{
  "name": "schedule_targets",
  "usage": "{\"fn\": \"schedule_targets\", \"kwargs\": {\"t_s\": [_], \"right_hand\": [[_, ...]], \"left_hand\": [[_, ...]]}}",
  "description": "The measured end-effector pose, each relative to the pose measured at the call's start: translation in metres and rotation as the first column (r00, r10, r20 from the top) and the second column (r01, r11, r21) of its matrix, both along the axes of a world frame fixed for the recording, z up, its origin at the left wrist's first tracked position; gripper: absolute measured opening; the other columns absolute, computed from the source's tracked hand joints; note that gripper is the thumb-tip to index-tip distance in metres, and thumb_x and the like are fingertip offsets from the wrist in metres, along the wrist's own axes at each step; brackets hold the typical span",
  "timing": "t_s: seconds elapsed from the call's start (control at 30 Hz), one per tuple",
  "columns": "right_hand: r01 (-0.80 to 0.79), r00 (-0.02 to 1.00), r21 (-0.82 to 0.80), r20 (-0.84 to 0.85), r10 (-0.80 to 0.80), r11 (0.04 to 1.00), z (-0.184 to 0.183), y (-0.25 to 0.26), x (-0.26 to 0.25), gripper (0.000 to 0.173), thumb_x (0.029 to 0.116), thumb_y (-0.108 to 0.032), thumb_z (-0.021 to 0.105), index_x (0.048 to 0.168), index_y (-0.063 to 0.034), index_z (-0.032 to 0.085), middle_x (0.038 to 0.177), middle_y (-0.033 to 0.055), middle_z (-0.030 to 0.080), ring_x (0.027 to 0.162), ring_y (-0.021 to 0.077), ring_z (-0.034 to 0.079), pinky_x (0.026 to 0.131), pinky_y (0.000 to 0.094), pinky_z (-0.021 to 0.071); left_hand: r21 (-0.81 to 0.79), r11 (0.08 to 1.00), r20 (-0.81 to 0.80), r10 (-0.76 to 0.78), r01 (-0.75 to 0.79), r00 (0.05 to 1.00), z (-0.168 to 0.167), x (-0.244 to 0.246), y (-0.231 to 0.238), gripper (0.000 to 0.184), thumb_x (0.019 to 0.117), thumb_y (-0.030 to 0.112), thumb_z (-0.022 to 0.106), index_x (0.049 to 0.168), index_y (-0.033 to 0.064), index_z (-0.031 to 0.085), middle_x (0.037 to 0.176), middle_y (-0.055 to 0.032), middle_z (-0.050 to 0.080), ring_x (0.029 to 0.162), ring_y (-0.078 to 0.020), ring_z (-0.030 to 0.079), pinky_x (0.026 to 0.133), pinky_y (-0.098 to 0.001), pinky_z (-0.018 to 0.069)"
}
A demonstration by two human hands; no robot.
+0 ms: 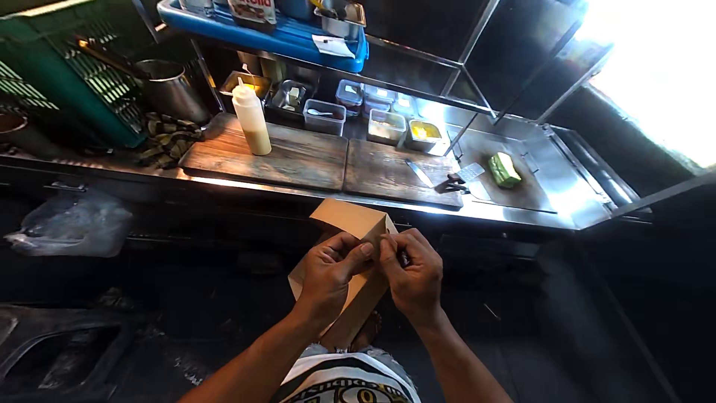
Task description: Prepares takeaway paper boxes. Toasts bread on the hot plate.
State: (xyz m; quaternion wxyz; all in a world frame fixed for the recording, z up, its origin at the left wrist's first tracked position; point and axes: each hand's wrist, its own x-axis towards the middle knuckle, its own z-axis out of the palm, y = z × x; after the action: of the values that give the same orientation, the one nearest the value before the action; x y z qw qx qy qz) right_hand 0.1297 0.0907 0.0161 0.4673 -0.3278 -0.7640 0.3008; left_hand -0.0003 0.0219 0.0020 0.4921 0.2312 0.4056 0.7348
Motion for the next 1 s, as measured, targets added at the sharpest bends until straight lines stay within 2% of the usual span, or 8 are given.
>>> {"fn": "schedule_targets", "kwargs": {"t_s": [0.13,0.4,0.57,0.63,0.7,0.77,0.87,1.0], "right_hand": [[-0.015,0.944,0.065,0.329,-0.007,0.998,0.008,-0.007,0.002,0.016,0.0975,-0.021,0.066,0.101,-0.0097,0.077,0.087,-0.0011,0.065,0.074,0.0068,0.063,0.063,0.0242,0.0565],[-0.373,0.927,-0.154,-0.085,0.364,0.915,0.019,-0.006,-0.016,0.009,0.0866,-0.011,0.081,0.094,-0.0073,0.078,0.089,0.0006,0.068,0.08,0.0092,0.064,0.068,0.0224,0.0564],[-0.574,0.793,-0.054,0.211,0.571,0.817,0.043,0.018,-0.042,0.071,0.0785,-0.041,0.088,0.138,-0.0143,0.062,0.152,0.0122,0.046,0.137,0.0214,0.051,0.106,0.0394,0.053],[-0.67,0.704,-0.09,0.237,0.67,0.736,0.047,0.029,-0.058,0.064,0.0802,-0.033,0.088,0.135,-0.0093,0.064,0.141,0.0092,0.061,0.129,0.0169,0.059,0.105,0.0377,0.0548],[-0.697,0.668,-0.141,0.23,0.708,0.703,0.047,0.047,-0.066,0.047,0.0816,-0.027,0.086,0.119,-0.0058,0.068,0.119,0.0051,0.071,0.111,0.0114,0.067,0.095,0.033,0.0582],[-0.673,0.683,-0.227,0.175,0.71,0.704,0.049,0.064,-0.057,0.04,0.0786,-0.022,0.088,0.109,-0.0072,0.067,0.103,0.0007,0.073,0.091,0.0067,0.069,0.079,0.0263,0.0602],[-0.625,0.736,-0.319,0.062,0.674,0.712,0.059,0.1,-0.022,0.039,0.0722,-0.021,0.089,0.103,-0.0111,0.067,0.094,-0.0026,0.072,0.08,0.0046,0.068,0.068,0.0227,0.0593],[-0.773,0.613,-0.324,-0.161,0.773,0.545,0.089,0.133,-0.006,0.039,0.0711,-0.028,0.092,0.1,-0.0218,0.068,0.1,-0.0065,0.072,0.089,0.0042,0.07,0.075,0.0228,0.0624]], "left_hand": [[-0.089,0.992,-0.305,0.057,-0.089,0.951,0.001,-0.003,-0.014,0.004,0.0934,0.007,0.073,0.093,0.0029,0.073,0.084,-0.0108,0.072,0.073,-0.0182,0.069,0.071,-0.0321,0.0608],[0.068,0.992,0.173,0.096,-0.109,0.98,-0.007,-0.011,-0.031,0.018,0.0953,-0.001,0.057,0.107,0.0065,0.068,0.099,-0.0103,0.074,0.086,-0.0156,0.073,0.078,-0.0344,0.0628],[0.162,0.952,0.15,-0.286,0.262,0.947,-0.009,-0.061,-0.029,0.017,0.0934,0.009,0.06,0.092,0.0182,0.075,0.084,0.0039,0.073,0.075,-0.0012,0.067,0.069,-0.0186,0.0572],[0.298,0.874,0.264,-0.463,0.385,0.846,-0.019,-0.068,-0.016,0.006,0.0911,0.018,0.074,0.095,0.0175,0.078,0.086,0.0037,0.075,0.076,-0.0012,0.07,0.074,-0.0173,0.0586],[0.007,0.983,0.289,-0.177,0.183,0.941,-0.008,-0.051,-0.01,0.004,0.0883,0.018,0.076,0.09,0.0157,0.073,0.081,0.0028,0.073,0.075,-0.0037,0.068,0.074,-0.0218,0.0585],[-0.292,0.957,0.057,0.022,-0.004,0.998,0.016,-0.025,-0.011,0.009,0.0994,0.014,0.064,0.104,0.0065,0.066,0.09,-0.0065,0.071,0.079,-0.015,0.068,0.072,-0.0335,0.0593],[0.057,0.992,-0.36,-0.085,0.112,0.929,0.06,-0.022,-0.057,0.018,0.1032,0.013,0.06,0.111,0.0006,0.071,0.102,-0.0138,0.075,0.085,-0.0241,0.076,0.078,-0.0384,0.0662],[0.375,0.927,-0.811,0.319,0.018,0.49,0.11,-0.094,-0.05,0.035,0.0967,0.039,0.07,0.123,0.0162,0.069,0.12,-0.0007,0.073,0.11,-0.0184,0.07,0.092,-0.0379,0.0615]]}}
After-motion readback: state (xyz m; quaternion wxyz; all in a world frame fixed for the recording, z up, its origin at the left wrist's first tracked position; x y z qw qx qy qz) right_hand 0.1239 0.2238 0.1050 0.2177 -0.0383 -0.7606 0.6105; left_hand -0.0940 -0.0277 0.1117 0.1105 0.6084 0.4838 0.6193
